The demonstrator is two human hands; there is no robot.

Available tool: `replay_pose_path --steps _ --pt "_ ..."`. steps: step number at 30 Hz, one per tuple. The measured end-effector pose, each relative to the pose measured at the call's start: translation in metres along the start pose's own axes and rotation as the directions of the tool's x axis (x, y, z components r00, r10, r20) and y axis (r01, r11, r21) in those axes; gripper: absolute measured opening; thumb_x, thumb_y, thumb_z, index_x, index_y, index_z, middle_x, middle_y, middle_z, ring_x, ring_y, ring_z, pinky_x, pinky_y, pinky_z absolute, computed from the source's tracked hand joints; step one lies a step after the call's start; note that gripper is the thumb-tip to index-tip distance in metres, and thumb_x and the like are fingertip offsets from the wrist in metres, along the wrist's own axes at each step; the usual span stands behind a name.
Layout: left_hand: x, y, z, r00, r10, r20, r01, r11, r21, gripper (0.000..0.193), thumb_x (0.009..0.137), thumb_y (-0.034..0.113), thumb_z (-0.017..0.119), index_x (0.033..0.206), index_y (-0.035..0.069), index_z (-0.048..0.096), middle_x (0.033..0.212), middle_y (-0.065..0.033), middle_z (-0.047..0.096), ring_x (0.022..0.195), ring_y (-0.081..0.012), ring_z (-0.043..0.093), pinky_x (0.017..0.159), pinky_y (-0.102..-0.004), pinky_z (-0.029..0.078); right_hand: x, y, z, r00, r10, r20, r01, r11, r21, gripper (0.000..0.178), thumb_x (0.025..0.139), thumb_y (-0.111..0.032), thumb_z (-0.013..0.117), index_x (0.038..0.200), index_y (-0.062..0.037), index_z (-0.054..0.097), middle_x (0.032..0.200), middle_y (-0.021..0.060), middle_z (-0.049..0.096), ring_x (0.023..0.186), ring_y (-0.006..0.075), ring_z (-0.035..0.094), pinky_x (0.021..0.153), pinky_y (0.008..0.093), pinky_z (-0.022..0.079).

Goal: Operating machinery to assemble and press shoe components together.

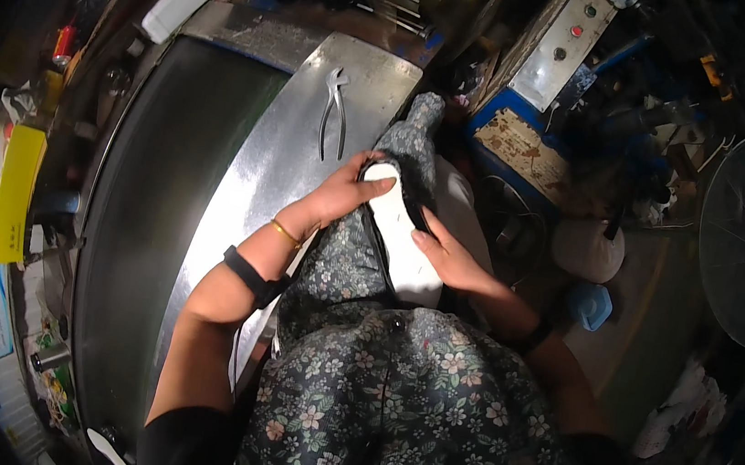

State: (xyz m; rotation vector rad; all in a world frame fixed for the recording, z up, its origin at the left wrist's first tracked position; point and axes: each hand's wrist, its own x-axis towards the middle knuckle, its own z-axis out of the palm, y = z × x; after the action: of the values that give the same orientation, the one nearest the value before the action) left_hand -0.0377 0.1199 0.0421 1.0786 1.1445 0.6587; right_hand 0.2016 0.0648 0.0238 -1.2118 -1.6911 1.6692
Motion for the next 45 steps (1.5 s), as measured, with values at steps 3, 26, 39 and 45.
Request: replay_pose_path --steps 3,26,39,45 --pt "0.008 -0.016 -0.022 0.969 0.181 0.168 -0.017 0.727 -0.686 0.054 0.096 0.024 0.06 0.139 -0.005 0.043 0.13 -0.0109 0.058 0.12 -0.0213 0.053 0.106 -0.0333 0.039 0.003 -0.012 0.007 0.978 0.207 0.038 -0.201 0.862 0.465 0.063 0.104 -0.027 0.05 0.15 0.0066 0.023 0.14 0.0167 0.049 0.126 0.0192 0.048 0.106 0.0293 0.039" --pt "-0.046 -0.052 0.052 0.877 0.05 -0.478 -0.103 0.991 -0.085 0.075 0.103 0.054 0.031 0.152 -0.002 0.02 0.147 -0.0253 0.04 0.137 -0.0317 0.038 0.115 -0.0359 0.027 0.032 -0.016 0.043 0.97 -0.051 -0.236 0.077 0.991 0.106 0.06 0.102 -0.027 0.054 0.149 0.0013 0.031 0.127 0.0185 0.06 0.108 0.0201 0.06 0.092 0.0309 0.048" --pt "-0.07 -0.014 0.062 0.851 0.058 -0.522 0.255 0.823 0.507 0.046 0.103 0.035 0.036 0.1 -0.006 0.059 0.087 -0.0319 0.065 0.085 -0.0507 0.062 0.081 -0.0537 0.051 0.015 -0.007 0.068 0.907 0.1 -0.41 -0.023 0.982 0.189 0.06 0.103 -0.033 0.047 0.148 0.0039 0.03 0.132 0.0258 0.055 0.121 0.0323 0.054 0.101 0.0369 0.042" --pt "-0.061 -0.063 0.06 0.732 0.254 -0.633 0.022 0.919 0.394 0.054 0.104 0.042 0.033 0.11 -0.008 0.054 0.105 -0.0344 0.061 0.103 -0.0475 0.06 0.092 -0.0511 0.047 0.028 -0.01 0.063 0.907 -0.187 -0.378 0.175 0.982 -0.067 0.058 0.103 -0.032 0.049 0.146 0.0026 0.033 0.126 0.0265 0.059 0.115 0.0317 0.059 0.097 0.038 0.045"
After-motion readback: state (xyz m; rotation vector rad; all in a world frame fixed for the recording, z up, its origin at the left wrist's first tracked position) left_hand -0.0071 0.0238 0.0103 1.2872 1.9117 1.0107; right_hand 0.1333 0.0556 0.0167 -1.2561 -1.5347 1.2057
